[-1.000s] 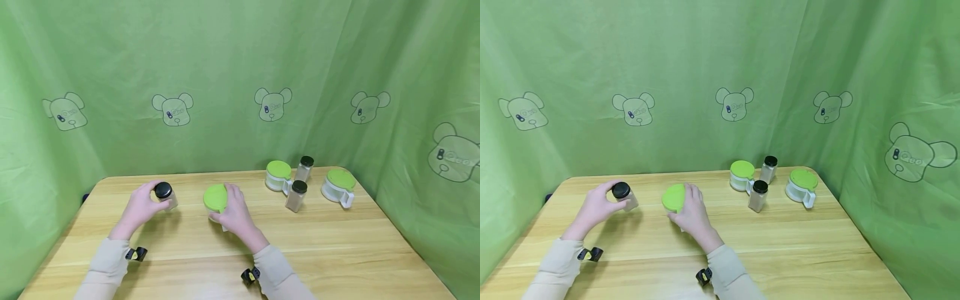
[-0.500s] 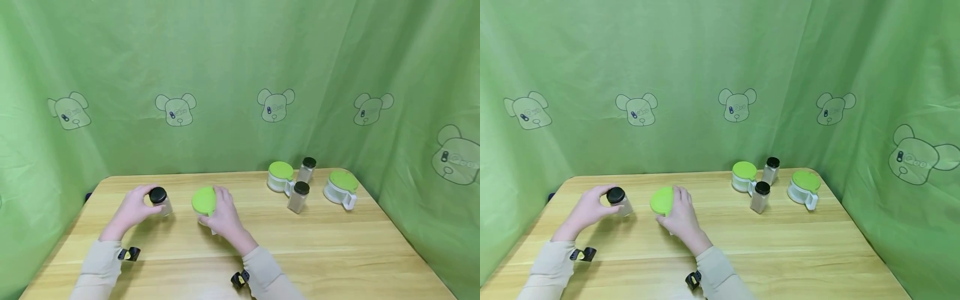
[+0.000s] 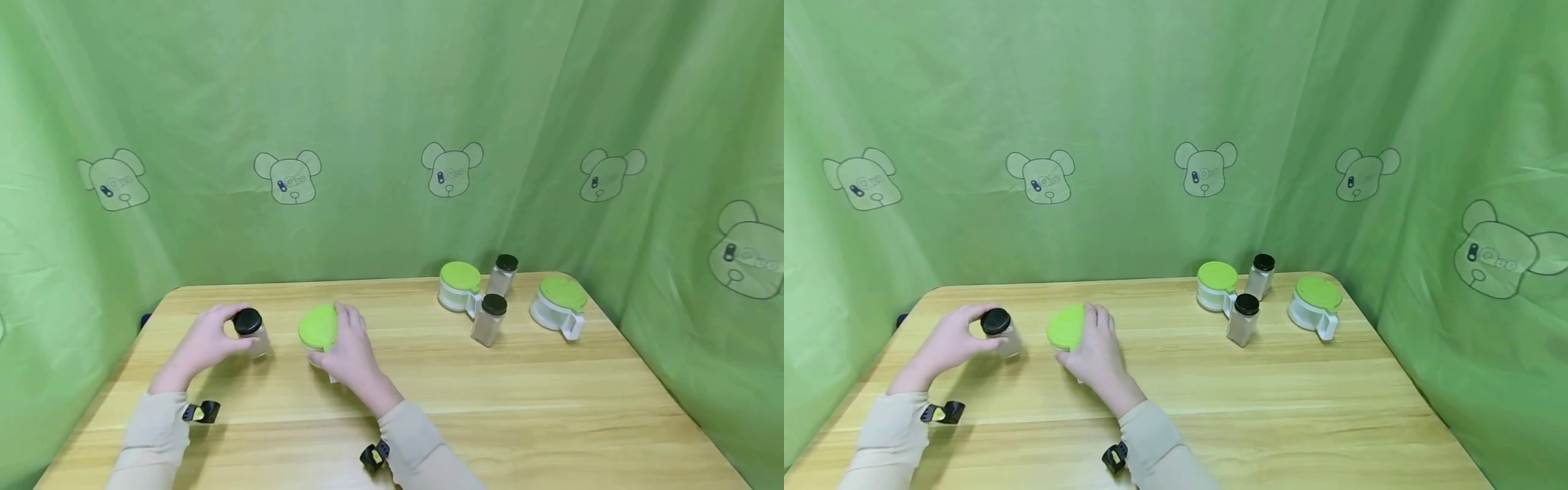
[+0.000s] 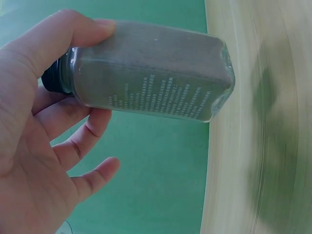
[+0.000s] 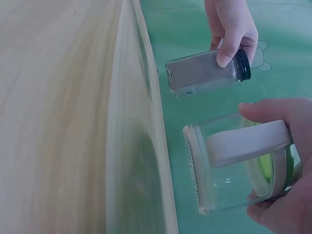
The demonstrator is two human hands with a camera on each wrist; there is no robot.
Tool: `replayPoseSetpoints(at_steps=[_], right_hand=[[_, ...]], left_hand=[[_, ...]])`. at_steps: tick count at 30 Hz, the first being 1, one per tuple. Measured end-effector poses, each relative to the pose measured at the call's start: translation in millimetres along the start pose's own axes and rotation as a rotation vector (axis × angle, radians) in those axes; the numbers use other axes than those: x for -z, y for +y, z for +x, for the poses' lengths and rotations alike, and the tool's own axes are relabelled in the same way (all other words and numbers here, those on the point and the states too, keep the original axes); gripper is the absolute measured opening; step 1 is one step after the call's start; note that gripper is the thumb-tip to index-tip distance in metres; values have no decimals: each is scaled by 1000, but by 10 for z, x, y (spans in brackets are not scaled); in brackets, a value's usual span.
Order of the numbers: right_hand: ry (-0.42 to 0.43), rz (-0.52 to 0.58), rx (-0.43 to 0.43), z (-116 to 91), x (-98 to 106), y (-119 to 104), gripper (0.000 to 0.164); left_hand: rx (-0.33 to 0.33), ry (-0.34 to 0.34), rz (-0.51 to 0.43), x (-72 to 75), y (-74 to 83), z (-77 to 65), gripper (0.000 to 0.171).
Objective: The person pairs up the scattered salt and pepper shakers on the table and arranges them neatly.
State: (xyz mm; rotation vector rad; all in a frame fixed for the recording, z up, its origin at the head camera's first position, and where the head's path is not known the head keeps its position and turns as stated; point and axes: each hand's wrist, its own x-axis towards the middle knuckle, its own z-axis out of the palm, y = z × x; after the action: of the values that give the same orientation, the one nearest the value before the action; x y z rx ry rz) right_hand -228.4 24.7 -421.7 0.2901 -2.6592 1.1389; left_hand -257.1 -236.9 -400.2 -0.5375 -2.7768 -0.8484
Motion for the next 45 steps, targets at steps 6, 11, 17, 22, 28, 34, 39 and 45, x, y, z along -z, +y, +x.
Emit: replayPoseSetpoints(at_steps=[6,11,17,22,28,34,39,45], right_hand=[[-2,-7,5,23,-80,-67,100],[-12,-13,-3,36,-140,-112,100],[-32,-31,8,59,-212,-176,100],[-43,-41,16,83,-279,-234,100],[-55,-63,27,106,-371,-299,99],[-54,-87,18,130,-455,-358,100],[-55,-98,7,134,-519,-403,101],[-52,-125,4,113,-613,-440,101]], left_hand=[[-15,-30,3,71,-67,-19,58],[-36,-64,-17,101,-109,-23,55],[-46,-92,-27,125,-179,-35,53],[-48,-101,-26,150,-221,-61,53],[-14,-119,-50,195,-222,-104,57],[-21,-135,-64,204,-262,-114,54],[-18,-149,-69,220,-307,-131,56],[-22,-148,-39,252,-339,-152,52]])
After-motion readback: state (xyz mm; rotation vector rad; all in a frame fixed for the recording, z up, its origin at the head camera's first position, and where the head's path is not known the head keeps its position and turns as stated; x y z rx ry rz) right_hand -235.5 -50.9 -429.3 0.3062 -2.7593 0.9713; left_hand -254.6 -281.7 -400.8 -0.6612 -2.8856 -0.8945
